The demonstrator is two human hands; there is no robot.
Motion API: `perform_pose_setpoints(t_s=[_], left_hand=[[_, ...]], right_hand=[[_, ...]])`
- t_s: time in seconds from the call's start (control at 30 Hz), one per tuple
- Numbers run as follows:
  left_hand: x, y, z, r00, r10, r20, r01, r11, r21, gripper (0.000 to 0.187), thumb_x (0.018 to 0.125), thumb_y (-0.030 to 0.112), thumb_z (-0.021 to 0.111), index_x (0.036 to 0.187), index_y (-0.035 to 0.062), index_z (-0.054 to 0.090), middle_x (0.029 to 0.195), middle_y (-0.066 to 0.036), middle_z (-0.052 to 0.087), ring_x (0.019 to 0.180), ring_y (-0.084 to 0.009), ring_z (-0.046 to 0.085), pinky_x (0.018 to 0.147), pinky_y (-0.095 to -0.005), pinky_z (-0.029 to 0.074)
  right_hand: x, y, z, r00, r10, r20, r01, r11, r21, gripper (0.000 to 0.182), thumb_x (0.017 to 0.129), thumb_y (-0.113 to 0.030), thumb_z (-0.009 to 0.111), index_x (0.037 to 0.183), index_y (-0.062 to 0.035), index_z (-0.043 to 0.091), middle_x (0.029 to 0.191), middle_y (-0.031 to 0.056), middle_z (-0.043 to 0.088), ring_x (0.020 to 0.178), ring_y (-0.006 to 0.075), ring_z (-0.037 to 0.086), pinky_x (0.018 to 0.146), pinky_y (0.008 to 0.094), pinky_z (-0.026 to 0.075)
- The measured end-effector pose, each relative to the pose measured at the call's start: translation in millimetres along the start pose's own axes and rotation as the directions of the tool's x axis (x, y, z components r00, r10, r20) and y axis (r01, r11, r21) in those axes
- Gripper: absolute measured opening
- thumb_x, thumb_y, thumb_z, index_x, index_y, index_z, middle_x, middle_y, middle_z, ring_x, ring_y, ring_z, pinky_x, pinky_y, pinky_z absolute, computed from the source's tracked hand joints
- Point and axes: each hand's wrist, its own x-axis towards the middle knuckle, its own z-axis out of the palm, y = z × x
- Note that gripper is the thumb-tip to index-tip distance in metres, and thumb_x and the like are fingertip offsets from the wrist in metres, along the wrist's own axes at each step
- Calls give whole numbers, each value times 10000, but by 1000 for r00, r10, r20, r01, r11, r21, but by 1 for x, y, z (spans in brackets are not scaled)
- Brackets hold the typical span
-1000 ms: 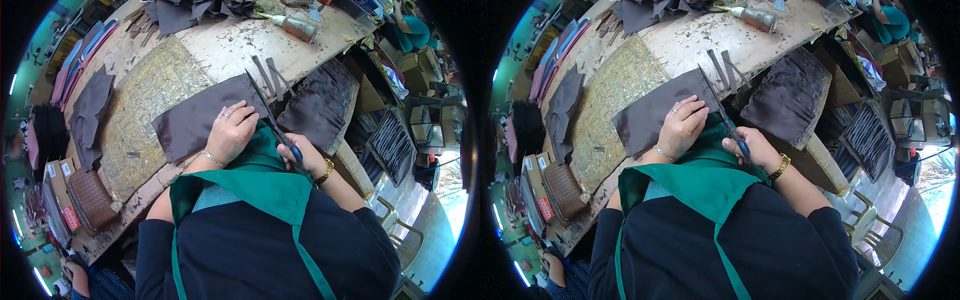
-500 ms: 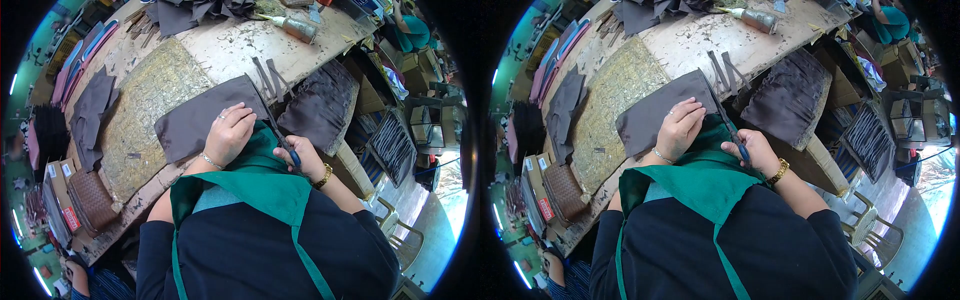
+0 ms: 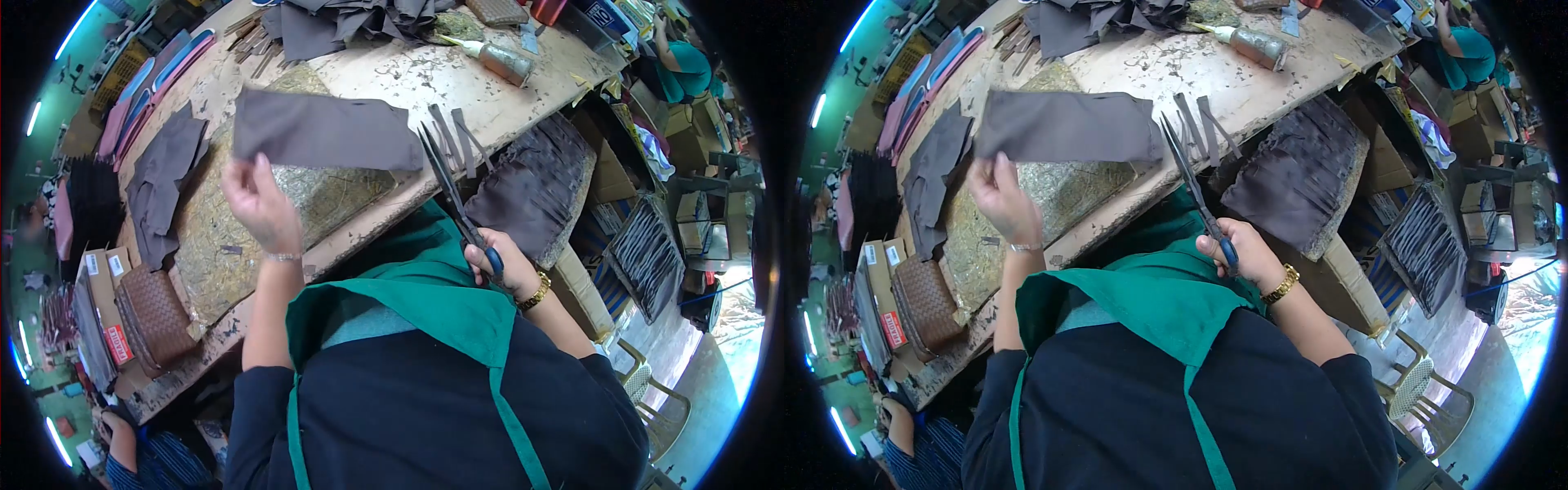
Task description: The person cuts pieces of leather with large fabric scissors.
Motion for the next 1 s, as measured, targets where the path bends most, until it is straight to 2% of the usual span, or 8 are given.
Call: perform_pose_setpoints(t_s=[0.17,0.23,0.3,0.37,0.5,0.57,0.7,1.0], left_hand=[[-41,-11,-66,996,-92,-6,86,905,418,342,793,89,577,1094,8,437,1163,-174,440,1104,-228,400,864,-355,388],[-44,5,-64,881,368,297,-473,666,577,455,730,134,631,1135,21,458,1277,-192,350,1231,-309,274,953,-430,306],[-35,21,-46,714,184,676,-646,547,533,501,701,168,640,1167,79,481,1316,-154,336,1278,-333,208,999,-472,229],[-29,17,-16,582,25,813,-725,469,504,496,711,206,628,1187,165,492,1350,-68,316,1291,-306,189,993,-483,243],[-16,-30,32,454,27,891,-769,518,376,370,735,223,606,1102,206,561,1296,-23,398,1263,-271,269,976,-495,272],[-13,-51,49,386,178,905,-756,624,200,255,718,173,627,971,139,631,1119,-38,555,1088,-260,483,857,-388,419],[-22,-59,67,535,194,823,-707,637,309,84,732,180,599,793,150,648,926,22,600,958,-186,536,810,-358,416],[-30,-48,69,502,322,803,-706,689,165,87,737,71,604,817,51,630,873,-71,610,890,-249,583,764,-337,466]], right_hand=[[-1,-2,-3,1000,21,-19,-22,998,-64,529,692,-553,636,752,-49,489,558,-28,455,431,57,479,397,193,401],[0,-1,-5,1000,23,-15,-24,995,-97,525,694,-549,637,749,-48,486,562,-24,457,438,58,482,400,191,401],[0,-3,-6,1000,30,-4,-31,992,-119,521,698,-547,634,750,-51,485,566,-24,459,443,57,483,406,190,403],[-1,-7,-6,1000,29,-3,-29,989,-145,516,701,-546,632,751,-53,484,571,-23,461,448,56,484,412,189,405],[-13,-5,-8,999,38,36,-34,994,-101,503,707,-539,630,766,-60,487,583,-27,467,466,53,485,428,189,412],[-22,2,-14,996,30,83,-22,995,-95,499,702,-533,639,757,-60,490,583,-29,470,472,54,488,431,189,411],[-37,4,-18,997,14,71,-1,985,-174,503,699,-536,641,737,-56,494,571,-25,474,464,55,487,430,188,407],[-26,-3,-11,995,77,66,-71,994,-82,493,712,-525,635,731,-53,495,564,-14,478,451,57,491,421,192,408]])
